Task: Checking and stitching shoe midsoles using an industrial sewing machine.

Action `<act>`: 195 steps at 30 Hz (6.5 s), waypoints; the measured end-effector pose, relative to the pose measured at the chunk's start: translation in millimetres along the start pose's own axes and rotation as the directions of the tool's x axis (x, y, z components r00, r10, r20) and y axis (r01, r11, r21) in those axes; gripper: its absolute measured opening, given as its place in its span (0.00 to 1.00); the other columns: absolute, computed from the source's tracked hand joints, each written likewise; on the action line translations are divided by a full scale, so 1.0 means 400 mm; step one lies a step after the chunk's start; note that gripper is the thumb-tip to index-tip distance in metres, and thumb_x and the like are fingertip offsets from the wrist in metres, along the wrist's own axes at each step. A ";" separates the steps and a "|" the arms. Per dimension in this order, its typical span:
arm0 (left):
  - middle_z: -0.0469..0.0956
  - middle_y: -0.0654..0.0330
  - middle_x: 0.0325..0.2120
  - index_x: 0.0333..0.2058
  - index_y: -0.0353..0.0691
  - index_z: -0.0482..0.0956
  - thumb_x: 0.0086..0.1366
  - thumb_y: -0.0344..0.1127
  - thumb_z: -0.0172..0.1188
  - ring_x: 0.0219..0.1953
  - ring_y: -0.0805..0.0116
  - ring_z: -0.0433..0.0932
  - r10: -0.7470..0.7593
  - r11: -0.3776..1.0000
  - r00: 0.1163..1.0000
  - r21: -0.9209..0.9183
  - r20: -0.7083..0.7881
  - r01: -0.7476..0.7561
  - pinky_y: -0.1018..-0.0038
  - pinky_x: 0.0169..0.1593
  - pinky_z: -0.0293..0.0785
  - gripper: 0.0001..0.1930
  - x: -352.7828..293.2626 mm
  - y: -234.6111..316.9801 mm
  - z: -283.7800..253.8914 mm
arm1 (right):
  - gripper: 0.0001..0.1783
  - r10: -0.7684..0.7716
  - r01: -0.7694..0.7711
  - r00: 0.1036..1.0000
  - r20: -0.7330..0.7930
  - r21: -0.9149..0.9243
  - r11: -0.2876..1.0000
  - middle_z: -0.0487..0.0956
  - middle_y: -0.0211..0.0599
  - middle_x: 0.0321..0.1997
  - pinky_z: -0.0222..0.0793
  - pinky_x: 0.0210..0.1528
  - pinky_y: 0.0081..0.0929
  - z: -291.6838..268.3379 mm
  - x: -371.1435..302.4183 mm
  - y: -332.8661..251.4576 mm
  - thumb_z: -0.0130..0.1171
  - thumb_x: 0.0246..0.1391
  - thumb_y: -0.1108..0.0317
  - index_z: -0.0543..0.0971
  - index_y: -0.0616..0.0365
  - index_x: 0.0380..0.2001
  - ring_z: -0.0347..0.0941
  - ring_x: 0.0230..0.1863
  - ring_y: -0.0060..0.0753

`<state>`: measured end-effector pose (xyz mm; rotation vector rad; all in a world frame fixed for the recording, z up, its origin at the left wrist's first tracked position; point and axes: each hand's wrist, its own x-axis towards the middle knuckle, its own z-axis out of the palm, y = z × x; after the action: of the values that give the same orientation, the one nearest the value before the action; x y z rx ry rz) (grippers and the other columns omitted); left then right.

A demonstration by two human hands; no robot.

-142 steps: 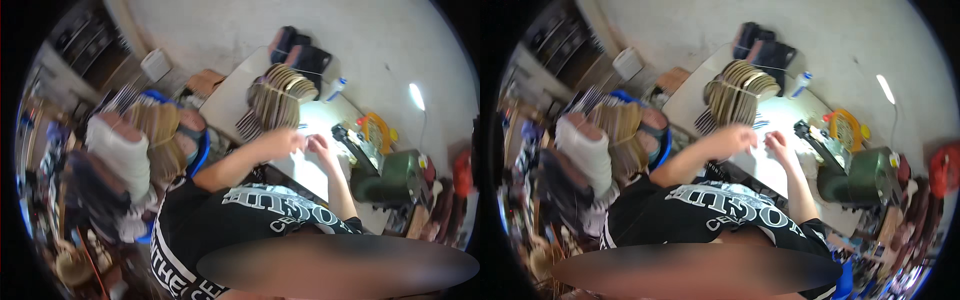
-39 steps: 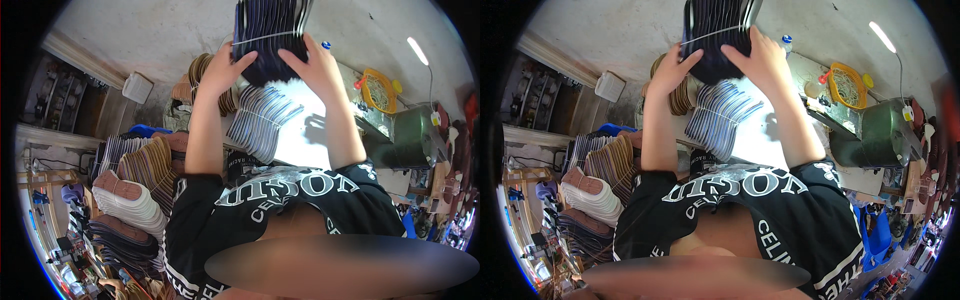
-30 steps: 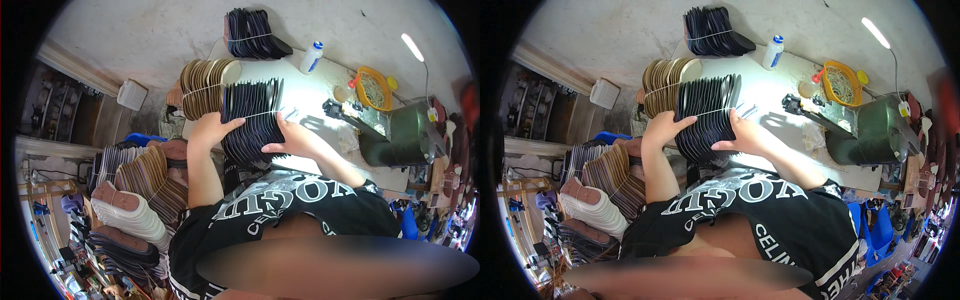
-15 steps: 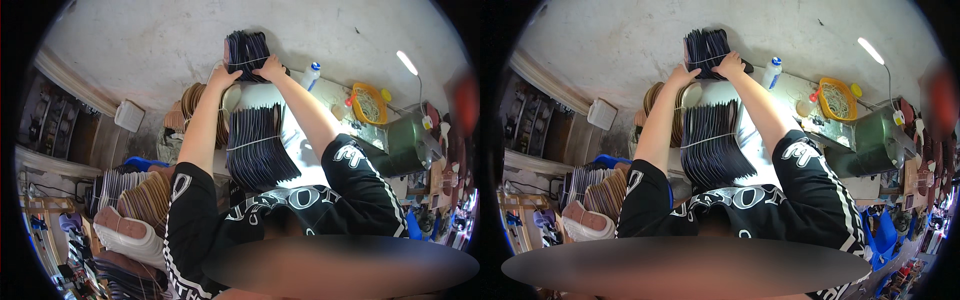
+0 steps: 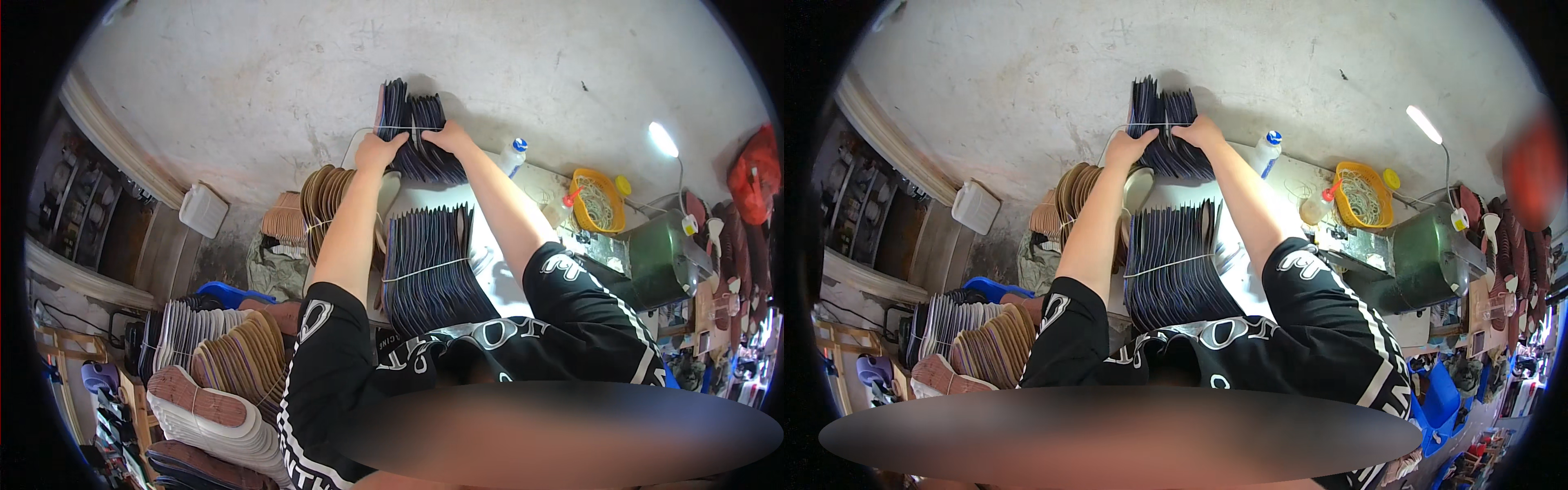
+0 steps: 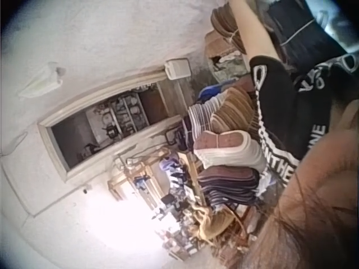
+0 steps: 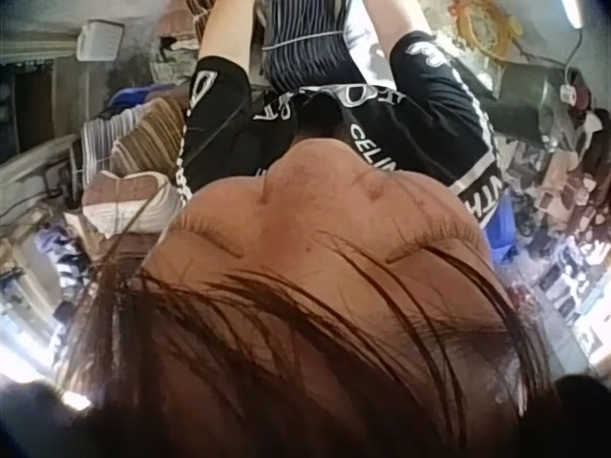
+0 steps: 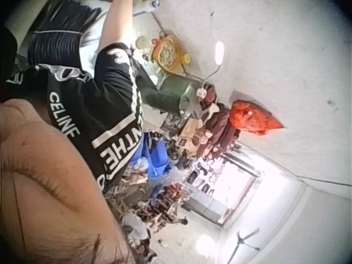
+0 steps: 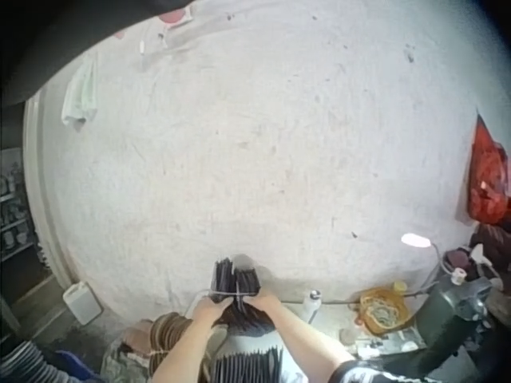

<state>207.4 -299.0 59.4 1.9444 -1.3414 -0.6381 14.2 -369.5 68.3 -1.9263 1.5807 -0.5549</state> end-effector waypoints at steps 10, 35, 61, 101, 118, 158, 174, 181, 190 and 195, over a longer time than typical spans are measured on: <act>0.80 0.52 0.40 0.39 0.38 0.82 0.52 0.76 0.46 0.46 0.54 0.77 -0.132 0.902 0.980 0.429 0.151 0.056 0.63 0.44 0.73 0.41 -0.041 0.083 0.012 | 0.40 0.260 -0.242 0.963 0.077 -0.187 0.952 0.76 0.56 0.47 0.69 0.51 0.37 0.025 -0.108 0.080 0.60 0.40 0.39 0.77 0.67 0.44 0.74 0.50 0.51; 0.69 0.40 0.53 0.52 0.33 0.71 0.62 0.58 0.43 0.58 0.48 0.66 -0.047 0.996 0.998 0.081 0.047 0.043 0.62 0.59 0.61 0.34 0.041 -0.108 -0.214 | 0.49 0.093 0.190 0.921 0.377 -0.646 0.739 0.57 0.46 0.68 0.44 0.59 0.71 0.020 -0.219 -0.141 0.67 0.34 0.37 0.69 0.51 0.58 0.53 0.66 0.59; 0.72 0.35 0.48 0.50 0.14 0.64 0.61 0.67 0.46 0.55 0.53 0.70 -0.282 0.837 0.899 -0.543 -0.334 0.061 0.66 0.54 0.67 0.47 -0.333 -0.051 -0.329 | 0.51 -0.422 0.333 0.853 0.309 0.300 0.894 0.78 0.59 0.39 0.70 0.47 0.35 0.058 -0.350 -0.322 0.55 0.38 0.25 0.78 0.72 0.40 0.76 0.44 0.52; 0.72 0.50 0.43 0.49 0.29 0.67 0.59 0.45 0.62 0.46 0.65 0.72 0.170 0.662 0.924 -0.655 -0.342 -0.364 0.72 0.49 0.68 0.28 -0.298 0.181 -0.185 | 0.41 -0.310 0.386 0.912 -0.269 0.306 0.870 0.78 0.57 0.41 0.69 0.48 0.35 -0.211 -0.497 -0.149 0.69 0.35 0.49 0.69 0.69 0.47 0.76 0.45 0.49; 0.73 0.49 0.47 0.50 0.27 0.68 0.64 0.52 0.54 0.49 0.61 0.72 -0.166 0.872 0.969 -0.432 0.183 0.231 0.69 0.53 0.65 0.30 -0.591 -0.209 0.032 | 0.14 -0.082 -0.127 0.908 0.410 0.458 0.880 0.78 0.37 0.37 0.66 0.41 0.21 0.007 -0.912 0.282 0.56 0.57 0.65 0.74 0.63 0.42 0.71 0.38 0.19; 0.63 0.38 0.54 0.57 0.29 0.59 0.49 0.59 0.66 0.57 0.46 0.64 0.218 0.968 0.964 -0.157 0.154 -0.194 0.59 0.60 0.60 0.46 -0.475 -0.122 0.154 | 0.11 -0.590 0.751 0.650 0.479 -0.293 0.591 0.77 0.39 0.20 0.68 0.37 0.39 0.152 -0.852 -0.006 0.58 0.44 0.61 0.76 0.58 0.24 0.76 0.26 0.44; 0.70 0.57 0.53 0.36 0.41 0.79 0.59 0.45 0.55 0.63 0.56 0.58 0.812 0.348 0.292 -0.018 0.505 -0.937 0.55 0.66 0.46 0.15 -0.614 0.119 0.280 | 0.08 -0.513 0.610 0.732 0.448 -0.095 0.787 0.77 0.41 0.23 0.70 0.34 0.42 -0.025 -1.045 0.215 0.54 0.46 0.64 0.79 0.55 0.24 0.75 0.29 0.46; 0.74 0.58 0.47 0.25 0.38 0.79 0.54 0.38 0.59 0.60 0.54 0.62 0.812 0.327 0.209 -0.128 0.544 -0.936 0.56 0.64 0.51 0.09 -0.570 0.102 0.222 | 0.07 -0.229 0.258 0.903 0.365 -0.030 0.966 0.79 0.41 0.24 0.71 0.35 0.38 -0.140 -1.110 0.274 0.57 0.47 0.65 0.81 0.53 0.24 0.76 0.30 0.45; 0.65 0.55 0.57 0.50 0.47 0.75 0.53 0.42 0.63 0.64 0.55 0.56 0.776 0.509 0.574 0.278 0.262 -0.814 0.43 0.65 0.41 0.24 -0.608 0.056 0.154 | 0.34 -0.095 0.102 0.990 -0.100 0.060 0.993 0.68 0.61 0.56 0.55 0.60 0.49 0.002 -0.892 0.339 0.46 0.61 0.51 0.57 0.68 0.60 0.63 0.59 0.55; 0.57 0.58 0.63 0.56 0.50 0.69 0.55 0.55 0.59 0.68 0.54 0.45 0.500 0.735 0.846 0.426 0.183 -0.527 0.30 0.58 0.36 0.32 -0.705 0.023 0.163 | 0.28 0.195 -0.308 0.949 0.246 0.853 0.421 0.70 0.49 0.57 0.60 0.58 0.28 0.086 -0.859 0.347 0.49 0.61 0.61 0.62 0.69 0.59 0.66 0.57 0.35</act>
<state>56.8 -53.6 28.6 1.7609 -2.1145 -0.0928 -138.3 -46.1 -34.8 -0.8536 1.0835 -0.8943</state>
